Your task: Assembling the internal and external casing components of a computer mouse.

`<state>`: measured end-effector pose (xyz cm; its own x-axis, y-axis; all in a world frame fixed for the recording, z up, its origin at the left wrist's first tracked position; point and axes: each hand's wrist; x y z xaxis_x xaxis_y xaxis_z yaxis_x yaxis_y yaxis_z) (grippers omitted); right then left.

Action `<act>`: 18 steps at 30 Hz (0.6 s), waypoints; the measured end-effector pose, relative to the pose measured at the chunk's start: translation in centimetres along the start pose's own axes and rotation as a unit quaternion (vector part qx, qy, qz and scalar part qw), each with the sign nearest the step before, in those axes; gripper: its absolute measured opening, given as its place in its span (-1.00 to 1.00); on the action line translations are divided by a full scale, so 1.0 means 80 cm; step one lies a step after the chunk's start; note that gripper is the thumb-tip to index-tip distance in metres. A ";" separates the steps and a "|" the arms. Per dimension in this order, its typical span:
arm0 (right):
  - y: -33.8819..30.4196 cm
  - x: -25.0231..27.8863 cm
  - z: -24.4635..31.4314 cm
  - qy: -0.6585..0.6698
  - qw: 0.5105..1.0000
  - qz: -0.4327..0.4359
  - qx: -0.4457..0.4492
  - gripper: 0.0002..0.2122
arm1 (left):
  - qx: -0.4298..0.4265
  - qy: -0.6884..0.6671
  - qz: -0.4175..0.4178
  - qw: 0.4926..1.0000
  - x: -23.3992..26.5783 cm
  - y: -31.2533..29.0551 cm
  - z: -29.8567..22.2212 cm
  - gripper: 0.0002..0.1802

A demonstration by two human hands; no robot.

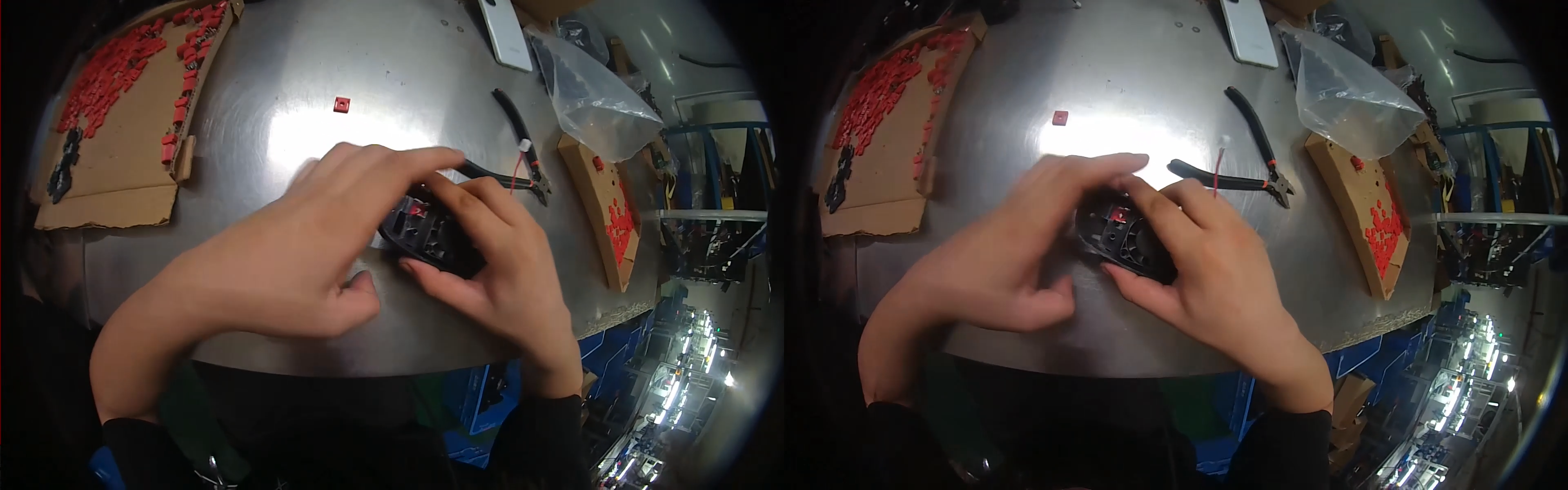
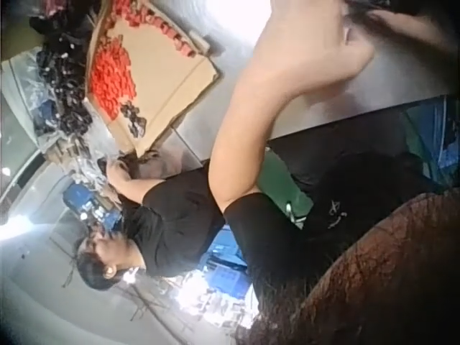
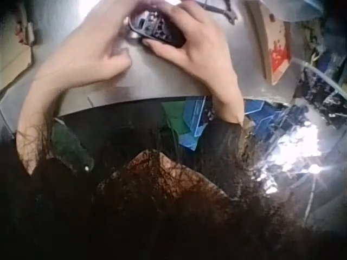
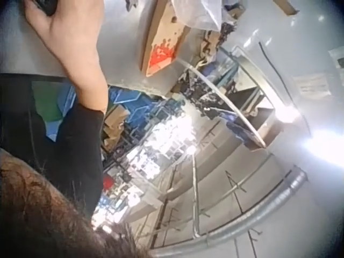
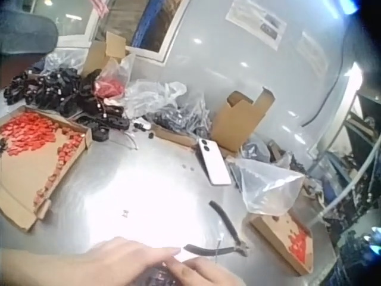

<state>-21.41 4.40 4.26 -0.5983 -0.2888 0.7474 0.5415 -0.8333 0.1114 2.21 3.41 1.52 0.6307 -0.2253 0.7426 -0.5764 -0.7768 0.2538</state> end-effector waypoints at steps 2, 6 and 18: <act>0.000 0.003 -0.003 0.006 1.000 0.007 0.001 -0.35 | -0.001 0.084 -0.043 0.996 -0.017 0.003 -0.001 -0.15; 0.000 0.004 -0.003 0.014 1.000 0.020 -0.010 -0.34 | 0.012 0.047 -0.036 0.998 -0.026 0.015 0.013 -0.20; -0.002 0.010 0.000 0.011 0.999 0.034 -0.033 -0.33 | 0.009 0.069 -0.050 0.996 -0.027 0.019 0.015 -0.42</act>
<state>-21.97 4.30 4.86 -0.5741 -0.3552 0.7378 0.5411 -0.8408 0.0162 0.60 2.04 -0.46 0.6069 -0.0649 0.7922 -0.5046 -0.8015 0.3209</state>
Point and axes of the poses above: each hand's wrist, its own y-axis towards the middle knuckle, its own x-axis out of the back of the hand, z = x × y, and after that the axes turned 14 degrees about y, right-handed
